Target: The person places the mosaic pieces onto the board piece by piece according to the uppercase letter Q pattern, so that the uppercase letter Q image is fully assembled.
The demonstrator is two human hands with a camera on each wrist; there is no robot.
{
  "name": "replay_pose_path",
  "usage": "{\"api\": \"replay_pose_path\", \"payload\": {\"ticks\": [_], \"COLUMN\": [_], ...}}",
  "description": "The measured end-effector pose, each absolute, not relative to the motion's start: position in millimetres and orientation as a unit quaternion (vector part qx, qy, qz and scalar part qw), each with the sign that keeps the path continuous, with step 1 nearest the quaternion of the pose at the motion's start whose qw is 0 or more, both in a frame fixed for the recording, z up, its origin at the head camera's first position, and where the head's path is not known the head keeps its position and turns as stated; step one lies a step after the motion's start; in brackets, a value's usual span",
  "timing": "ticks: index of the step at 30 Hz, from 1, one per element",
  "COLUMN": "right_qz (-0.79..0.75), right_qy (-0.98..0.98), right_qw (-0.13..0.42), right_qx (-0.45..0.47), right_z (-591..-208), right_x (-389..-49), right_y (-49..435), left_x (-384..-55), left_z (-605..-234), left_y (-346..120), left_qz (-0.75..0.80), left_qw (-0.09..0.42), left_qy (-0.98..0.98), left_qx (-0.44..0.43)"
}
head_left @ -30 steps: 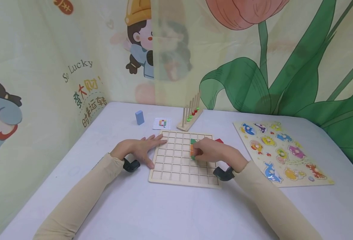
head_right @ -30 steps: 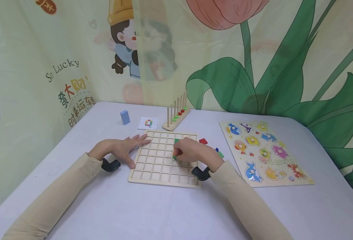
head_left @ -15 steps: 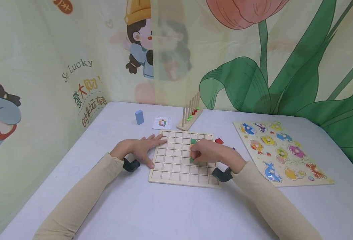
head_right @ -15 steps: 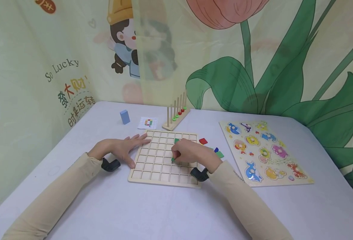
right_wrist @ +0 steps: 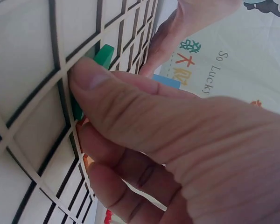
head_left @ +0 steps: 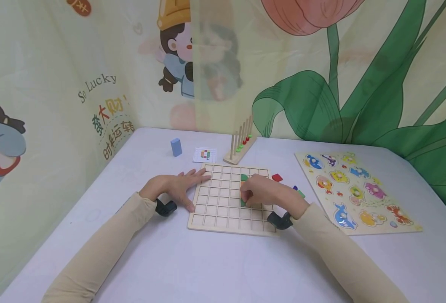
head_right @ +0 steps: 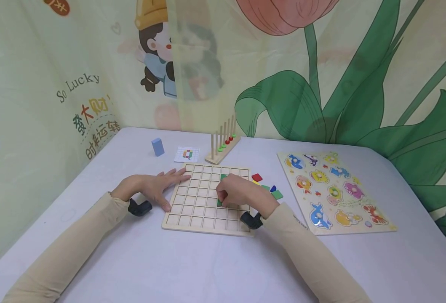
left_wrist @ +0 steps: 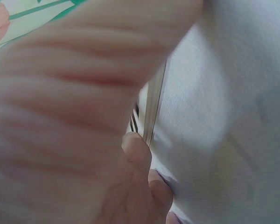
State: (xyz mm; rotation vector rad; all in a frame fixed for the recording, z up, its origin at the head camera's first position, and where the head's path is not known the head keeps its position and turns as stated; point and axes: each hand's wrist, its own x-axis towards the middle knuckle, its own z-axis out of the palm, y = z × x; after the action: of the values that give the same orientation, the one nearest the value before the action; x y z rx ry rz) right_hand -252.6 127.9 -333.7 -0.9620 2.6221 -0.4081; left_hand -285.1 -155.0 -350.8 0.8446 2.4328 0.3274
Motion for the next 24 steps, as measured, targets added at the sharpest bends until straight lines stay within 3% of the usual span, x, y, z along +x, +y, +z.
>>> {"api": "replay_pose_path", "payload": {"ticks": [24], "right_qz": [-0.147], "right_qy": [0.920], "right_qw": [0.166], "right_qx": [-0.322], "right_z": [-334.1], "right_x": [-254.0], "right_y": [127.9], "left_x": [-284.0], "left_z": [-350.0], "left_y": [-153.9], "left_qz": [0.126], "left_qw": [0.268], "left_qy": [0.904], "left_qx": [0.308]}}
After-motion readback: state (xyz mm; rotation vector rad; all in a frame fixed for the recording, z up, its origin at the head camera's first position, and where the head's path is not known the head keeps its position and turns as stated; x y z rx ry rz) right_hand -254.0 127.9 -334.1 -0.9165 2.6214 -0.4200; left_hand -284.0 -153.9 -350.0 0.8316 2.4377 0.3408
